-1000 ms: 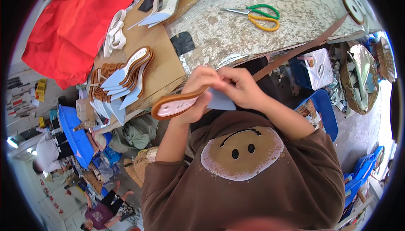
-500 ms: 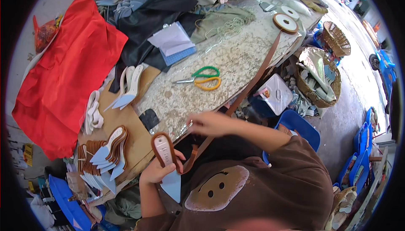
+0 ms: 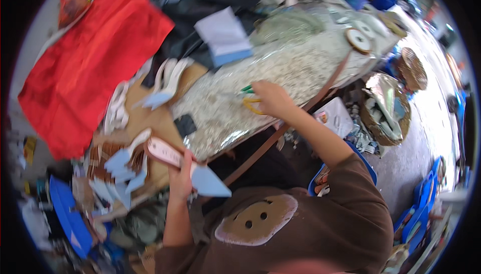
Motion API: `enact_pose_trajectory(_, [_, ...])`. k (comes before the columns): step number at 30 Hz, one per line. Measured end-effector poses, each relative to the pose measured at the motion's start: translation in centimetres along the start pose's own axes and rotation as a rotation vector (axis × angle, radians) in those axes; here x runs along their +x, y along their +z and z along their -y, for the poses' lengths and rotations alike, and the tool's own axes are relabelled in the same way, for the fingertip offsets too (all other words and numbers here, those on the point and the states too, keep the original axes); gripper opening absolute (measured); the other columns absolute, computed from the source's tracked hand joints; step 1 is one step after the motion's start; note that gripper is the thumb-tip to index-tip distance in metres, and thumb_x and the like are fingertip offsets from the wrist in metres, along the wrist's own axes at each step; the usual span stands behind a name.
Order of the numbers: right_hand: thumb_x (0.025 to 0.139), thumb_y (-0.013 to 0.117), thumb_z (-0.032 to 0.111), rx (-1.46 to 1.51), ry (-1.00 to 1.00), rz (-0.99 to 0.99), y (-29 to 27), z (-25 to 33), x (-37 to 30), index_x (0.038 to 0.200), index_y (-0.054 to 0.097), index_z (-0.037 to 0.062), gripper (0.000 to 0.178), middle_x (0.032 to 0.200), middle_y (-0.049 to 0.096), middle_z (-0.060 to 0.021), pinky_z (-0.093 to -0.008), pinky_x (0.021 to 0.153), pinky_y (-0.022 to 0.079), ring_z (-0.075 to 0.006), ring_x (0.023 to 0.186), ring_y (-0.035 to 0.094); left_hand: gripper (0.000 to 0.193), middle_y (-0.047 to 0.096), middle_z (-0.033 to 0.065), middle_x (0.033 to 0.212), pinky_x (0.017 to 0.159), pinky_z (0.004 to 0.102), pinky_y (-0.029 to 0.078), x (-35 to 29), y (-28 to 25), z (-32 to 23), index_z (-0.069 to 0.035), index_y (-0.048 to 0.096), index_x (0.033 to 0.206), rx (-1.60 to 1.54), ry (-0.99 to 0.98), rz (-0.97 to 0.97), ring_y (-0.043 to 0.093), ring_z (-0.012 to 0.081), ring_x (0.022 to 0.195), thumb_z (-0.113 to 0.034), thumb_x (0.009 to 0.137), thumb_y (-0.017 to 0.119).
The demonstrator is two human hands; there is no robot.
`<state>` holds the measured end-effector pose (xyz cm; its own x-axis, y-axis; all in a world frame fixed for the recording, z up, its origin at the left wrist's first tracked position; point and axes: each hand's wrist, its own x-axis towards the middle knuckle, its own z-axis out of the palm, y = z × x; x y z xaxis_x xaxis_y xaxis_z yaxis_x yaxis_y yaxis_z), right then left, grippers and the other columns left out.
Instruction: Trimming and assembling shoe components using scissors at a manufacturing workbench.
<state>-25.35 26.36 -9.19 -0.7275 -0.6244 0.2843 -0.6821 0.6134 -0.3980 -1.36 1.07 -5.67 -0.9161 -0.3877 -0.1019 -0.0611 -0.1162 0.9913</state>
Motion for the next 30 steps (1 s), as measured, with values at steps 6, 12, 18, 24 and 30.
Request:
enact_pose_trajectory(6, [0.075,0.075,0.018,1.076,0.308,0.386,-2.3,9.4,-6.8,0.132,0.039,0.0053,0.068,0.106,0.063,-0.0205,-0.0407,0.089,0.049,-0.0389,0.099,0.064,0.017,0.054,-0.0019,0.096,0.075,0.0247,0.045,2.1,0.2,-2.3,-0.005,0.054,0.110,0.057,0.356,-0.293,0.051,0.0069,0.087,-0.020,0.101,0.055])
enact_pose_trajectory(12, [0.076,0.072,0.051,0.936,0.167,0.761,-0.2,13.8,-9.1,0.143,0.031,0.0058,0.090,0.119,0.055,-0.0186,-0.0396,0.097,0.041,-0.0324,0.113,0.055,0.010,0.050,0.0158,0.102,0.083,0.0347,0.040,1.1,-0.3,-2.0,-0.004,0.054,0.100,0.834,1.018,-0.181,0.049,0.0251,0.090,-0.012,0.096,0.051])
enact_pose_trajectory(18, [0.077,0.078,0.037,0.873,0.071,0.615,0.2,14.4,-8.9,0.140,0.033,0.0056,0.083,0.118,0.058,-0.0240,-0.0428,0.092,0.046,-0.0412,0.110,0.058,0.047,0.054,0.0087,0.092,0.048,0.0326,0.045,0.2,-0.5,-0.8,-0.008,0.061,0.104,0.925,1.303,-0.026,0.058,0.0234,0.064,-0.033,0.071,0.083])
enact_pose_trajectory(24, [0.079,0.077,0.034,0.885,0.118,0.661,0.2,14.1,-9.3,0.131,0.041,0.0047,0.070,0.092,0.059,-0.0155,-0.0388,0.078,0.049,-0.0312,0.089,0.063,0.047,0.052,0.0069,0.091,0.045,0.0304,0.041,0.2,-0.1,-0.3,-0.009,0.061,0.103,0.880,1.372,0.096,0.056,0.0207,0.059,-0.035,0.071,0.084])
enact_pose_trajectory(30, [0.075,0.084,0.034,1.024,0.182,0.751,-0.4,9.3,-8.8,0.116,0.054,0.0071,0.057,0.069,0.047,0.0061,-0.0203,0.047,0.036,-0.0021,0.055,0.049,0.034,0.058,0.0104,0.086,0.055,0.0293,0.044,-0.5,-1.2,-0.4,-0.002,0.061,0.098,0.553,1.000,-0.035,0.057,0.0210,0.067,-0.035,0.093,0.062])
